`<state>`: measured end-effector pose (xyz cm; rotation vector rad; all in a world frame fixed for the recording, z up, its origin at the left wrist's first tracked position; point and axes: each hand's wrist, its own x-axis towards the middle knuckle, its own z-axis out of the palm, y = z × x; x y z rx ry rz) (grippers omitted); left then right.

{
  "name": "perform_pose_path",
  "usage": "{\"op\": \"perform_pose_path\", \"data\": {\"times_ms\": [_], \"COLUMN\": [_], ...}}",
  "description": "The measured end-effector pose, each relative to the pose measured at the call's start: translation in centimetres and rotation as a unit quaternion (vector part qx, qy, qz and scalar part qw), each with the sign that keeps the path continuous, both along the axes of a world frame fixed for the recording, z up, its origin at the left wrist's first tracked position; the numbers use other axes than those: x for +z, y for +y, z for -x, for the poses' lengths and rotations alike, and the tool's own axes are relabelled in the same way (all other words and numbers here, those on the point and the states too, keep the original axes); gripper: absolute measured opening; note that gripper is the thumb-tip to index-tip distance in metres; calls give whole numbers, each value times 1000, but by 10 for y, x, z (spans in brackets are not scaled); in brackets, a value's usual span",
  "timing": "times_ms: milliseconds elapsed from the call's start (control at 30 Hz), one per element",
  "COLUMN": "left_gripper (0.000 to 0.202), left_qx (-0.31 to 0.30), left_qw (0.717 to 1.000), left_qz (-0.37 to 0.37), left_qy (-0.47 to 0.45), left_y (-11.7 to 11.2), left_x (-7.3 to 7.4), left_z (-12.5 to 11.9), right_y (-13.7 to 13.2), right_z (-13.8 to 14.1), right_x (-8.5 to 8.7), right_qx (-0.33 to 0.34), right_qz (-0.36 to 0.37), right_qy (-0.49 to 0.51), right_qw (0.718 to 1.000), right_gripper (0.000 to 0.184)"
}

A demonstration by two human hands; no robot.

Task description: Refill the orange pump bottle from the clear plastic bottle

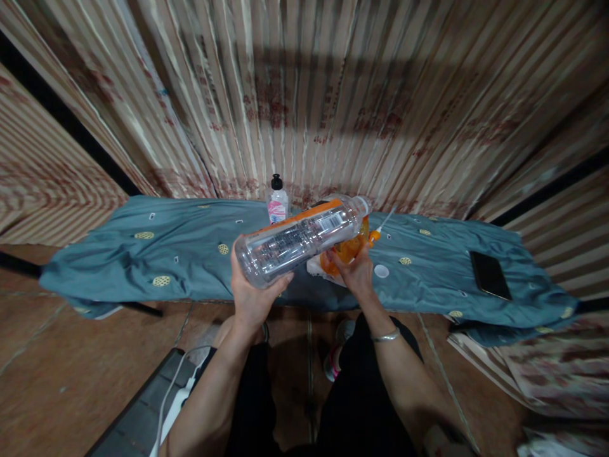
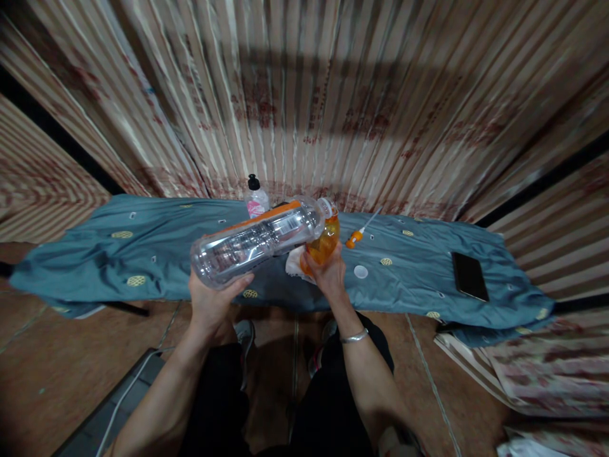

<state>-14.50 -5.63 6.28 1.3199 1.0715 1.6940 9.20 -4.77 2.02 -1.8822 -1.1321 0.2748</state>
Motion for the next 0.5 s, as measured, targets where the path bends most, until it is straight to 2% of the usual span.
{"op": "perform_pose_path", "data": {"times_ms": [300, 500], "left_gripper": [118, 119], "left_qx": [0, -8], "left_qw": [1000, 1000], "left_qz": [4, 4], "left_qy": [3, -8], "left_y": [1, 1], "left_x": [-3, -7], "left_z": [1, 2], "right_y": [2, 4], "right_z": [-2, -4], "right_x": [-7, -10], "right_qx": [4, -8], "right_qz": [-35, -17], "right_qy": [14, -4], "right_qw": [999, 1000], "right_gripper": [90, 89]}}
